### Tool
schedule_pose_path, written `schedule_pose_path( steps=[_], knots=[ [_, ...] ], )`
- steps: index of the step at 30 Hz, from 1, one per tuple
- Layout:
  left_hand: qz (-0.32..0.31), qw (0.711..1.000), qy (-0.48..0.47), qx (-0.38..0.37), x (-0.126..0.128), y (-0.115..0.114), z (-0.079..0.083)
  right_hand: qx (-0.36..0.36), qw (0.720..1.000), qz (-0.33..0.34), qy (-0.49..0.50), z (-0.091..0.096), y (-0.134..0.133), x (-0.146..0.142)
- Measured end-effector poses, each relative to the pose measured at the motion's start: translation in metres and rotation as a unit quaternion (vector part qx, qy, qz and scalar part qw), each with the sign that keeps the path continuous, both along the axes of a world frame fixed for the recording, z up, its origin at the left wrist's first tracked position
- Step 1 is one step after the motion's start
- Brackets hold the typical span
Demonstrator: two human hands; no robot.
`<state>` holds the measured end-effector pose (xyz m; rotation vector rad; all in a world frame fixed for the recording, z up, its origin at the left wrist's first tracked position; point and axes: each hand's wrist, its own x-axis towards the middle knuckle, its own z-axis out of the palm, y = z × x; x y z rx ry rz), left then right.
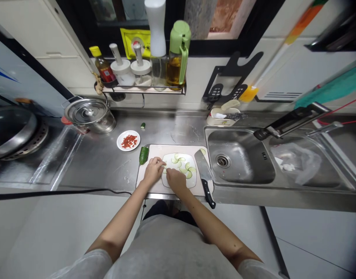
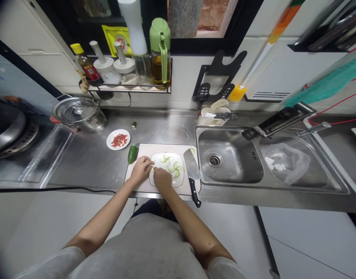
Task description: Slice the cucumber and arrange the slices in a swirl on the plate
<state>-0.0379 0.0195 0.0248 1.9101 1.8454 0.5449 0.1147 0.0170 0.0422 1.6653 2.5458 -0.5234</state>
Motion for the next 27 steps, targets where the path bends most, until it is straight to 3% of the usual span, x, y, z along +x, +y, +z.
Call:
schedule_pose_path(
  steps=[4,15,24,27],
  knots=[
    [-0.047,0.998,0.019,0.023,-0.007,0.006,-0.001,-0.015,0.999,0.027,-0.028,0.002,-0.002,-0.001],
    [-0.068,0.995,0.041,0.060,-0.012,0.006,-0.007,-0.028,0.996,0.080,-0.041,0.001,-0.002,0.007],
    [-0.060,0.996,0.026,0.056,-0.014,0.006,-0.013,-0.016,1.000,0.007,-0.015,-0.001,0.010,0.005],
    [-0.050,0.997,0.015,0.053,-0.013,0.004,-0.013,-0.013,1.000,0.016,-0.020,-0.004,0.019,0.002]
  ],
)
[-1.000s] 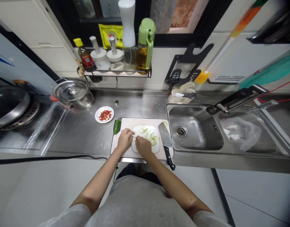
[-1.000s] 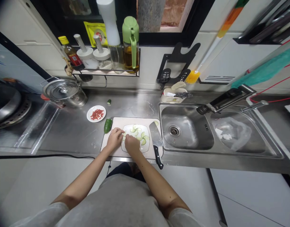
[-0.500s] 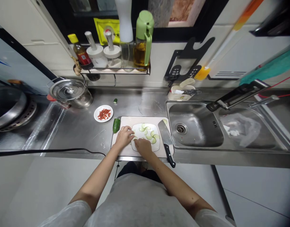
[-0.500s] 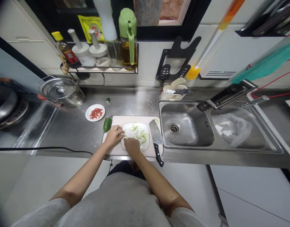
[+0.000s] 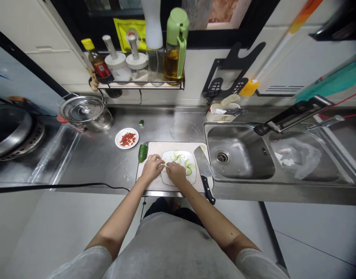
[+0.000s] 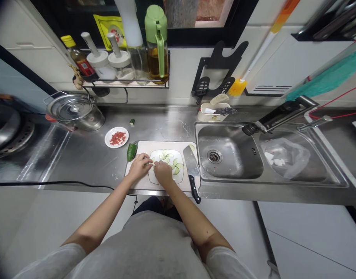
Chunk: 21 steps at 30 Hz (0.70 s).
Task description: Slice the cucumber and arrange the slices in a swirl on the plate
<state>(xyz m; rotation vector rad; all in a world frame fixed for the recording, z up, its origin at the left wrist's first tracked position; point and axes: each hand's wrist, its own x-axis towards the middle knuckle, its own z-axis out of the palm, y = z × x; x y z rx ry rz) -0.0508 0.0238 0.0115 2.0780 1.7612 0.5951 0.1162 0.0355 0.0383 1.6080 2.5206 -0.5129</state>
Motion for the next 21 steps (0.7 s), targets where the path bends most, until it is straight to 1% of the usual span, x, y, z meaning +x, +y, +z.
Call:
schedule_pose_path(
  steps=[4,8,11,16,21],
  knots=[
    [0.020,1.000,-0.012,0.000,0.003,-0.002,0.001,-0.006,1.000,0.017,0.001,-0.005,0.007,-0.003],
    [0.041,0.999,-0.026,0.001,0.006,-0.004,0.001,-0.022,1.000,-0.006,0.020,-0.005,0.010,-0.003],
    [0.051,0.998,-0.030,0.004,0.007,-0.005,0.000,-0.059,0.997,-0.028,0.034,-0.002,0.015,-0.004],
    [0.055,0.998,-0.036,0.007,0.007,-0.004,-0.003,-0.121,0.990,-0.046,0.049,0.005,0.027,-0.004],
    [0.057,0.998,-0.039,-0.003,0.006,-0.002,-0.002,-0.153,0.985,-0.058,0.055,0.008,0.036,-0.007]
  ],
)
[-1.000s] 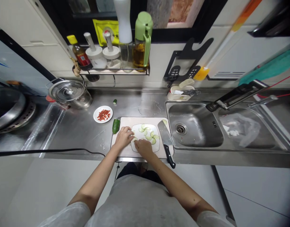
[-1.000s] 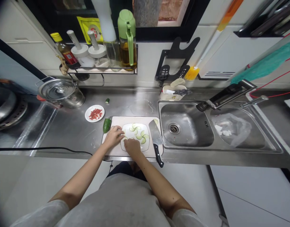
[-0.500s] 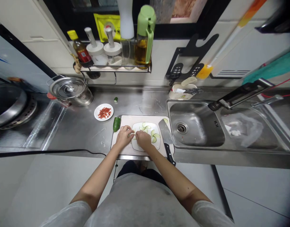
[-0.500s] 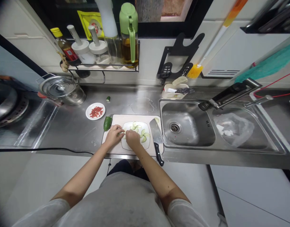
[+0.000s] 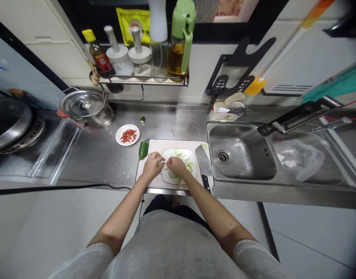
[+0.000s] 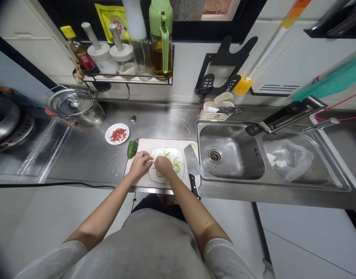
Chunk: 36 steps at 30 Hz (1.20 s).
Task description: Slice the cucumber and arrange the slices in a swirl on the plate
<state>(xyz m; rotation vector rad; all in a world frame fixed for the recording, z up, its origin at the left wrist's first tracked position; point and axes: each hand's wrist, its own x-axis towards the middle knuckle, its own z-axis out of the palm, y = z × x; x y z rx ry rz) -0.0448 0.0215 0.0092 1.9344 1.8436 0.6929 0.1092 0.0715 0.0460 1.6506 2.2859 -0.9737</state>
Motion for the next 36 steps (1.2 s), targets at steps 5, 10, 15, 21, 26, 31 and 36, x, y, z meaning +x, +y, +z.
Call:
schedule_pose_path(
  steps=[5,10,15,21,26,31,36],
  knots=[
    [0.008,1.000,0.001,-0.018,0.000,-0.001,0.002,-0.026,1.000,-0.007,0.006,0.001,0.005,-0.001],
    [0.020,1.000,0.003,-0.022,0.007,-0.010,0.009,-0.023,0.999,-0.024,0.001,0.001,0.002,-0.002],
    [0.045,0.998,0.029,-0.035,0.015,-0.022,0.013,-0.007,0.999,-0.035,-0.012,0.000,-0.003,-0.002],
    [0.069,0.997,0.028,-0.036,0.017,-0.028,0.011,-0.006,0.999,-0.028,-0.015,0.000,-0.004,-0.001],
    [0.116,0.993,0.000,-0.025,0.016,-0.024,0.008,0.007,0.999,-0.031,-0.014,0.003,-0.003,0.001],
    [0.166,0.986,-0.009,-0.029,0.016,-0.010,0.007,0.009,0.999,-0.035,-0.020,0.003,-0.004,0.000],
    [0.154,0.987,0.002,-0.036,0.017,-0.005,0.006,0.005,0.999,-0.030,-0.023,0.000,-0.006,0.000]
  ],
)
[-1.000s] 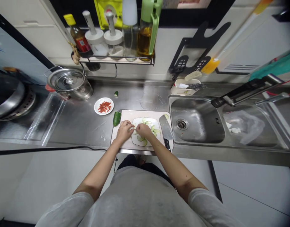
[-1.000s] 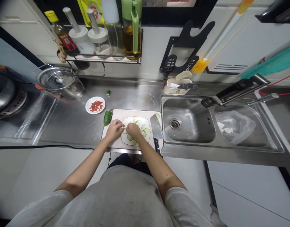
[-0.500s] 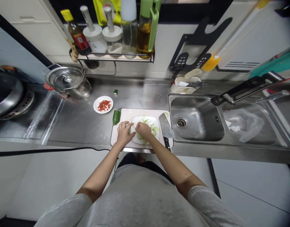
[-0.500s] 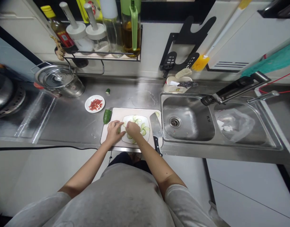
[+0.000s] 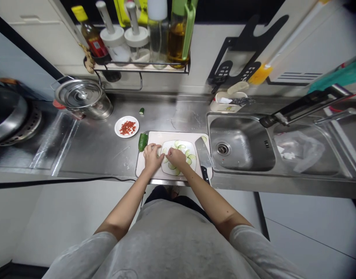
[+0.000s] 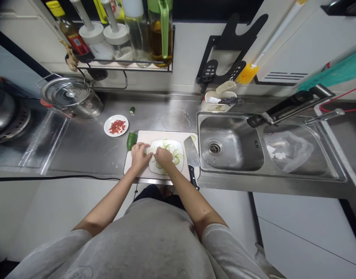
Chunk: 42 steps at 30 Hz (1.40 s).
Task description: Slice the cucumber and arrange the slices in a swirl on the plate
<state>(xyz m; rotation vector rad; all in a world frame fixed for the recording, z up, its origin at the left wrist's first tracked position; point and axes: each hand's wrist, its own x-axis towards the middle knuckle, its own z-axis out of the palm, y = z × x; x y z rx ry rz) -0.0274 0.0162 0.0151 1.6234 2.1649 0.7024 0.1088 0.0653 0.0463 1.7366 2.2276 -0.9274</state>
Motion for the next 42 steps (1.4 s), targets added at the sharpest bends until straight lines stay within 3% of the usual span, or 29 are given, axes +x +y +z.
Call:
schedule_pose_path(
  steps=[6,14,19,27,42],
  knots=[
    [-0.002,1.000,0.004,0.002,-0.001,-0.003,-0.001,0.012,1.000,0.005,0.010,0.002,-0.001,0.003],
    [0.002,1.000,0.004,0.003,0.001,-0.003,-0.002,0.084,0.993,0.070,-0.037,0.006,-0.032,0.008],
    [-0.002,1.000,0.008,0.005,0.000,-0.002,0.000,0.084,0.991,0.093,-0.048,0.005,-0.042,0.010],
    [-0.052,0.997,0.040,0.030,-0.002,-0.005,0.002,0.068,0.991,0.101,-0.050,0.005,-0.050,0.009],
    [-0.050,0.998,0.028,0.017,-0.002,0.000,0.004,0.075,0.993,0.077,-0.046,0.004,-0.049,0.009]
  ],
)
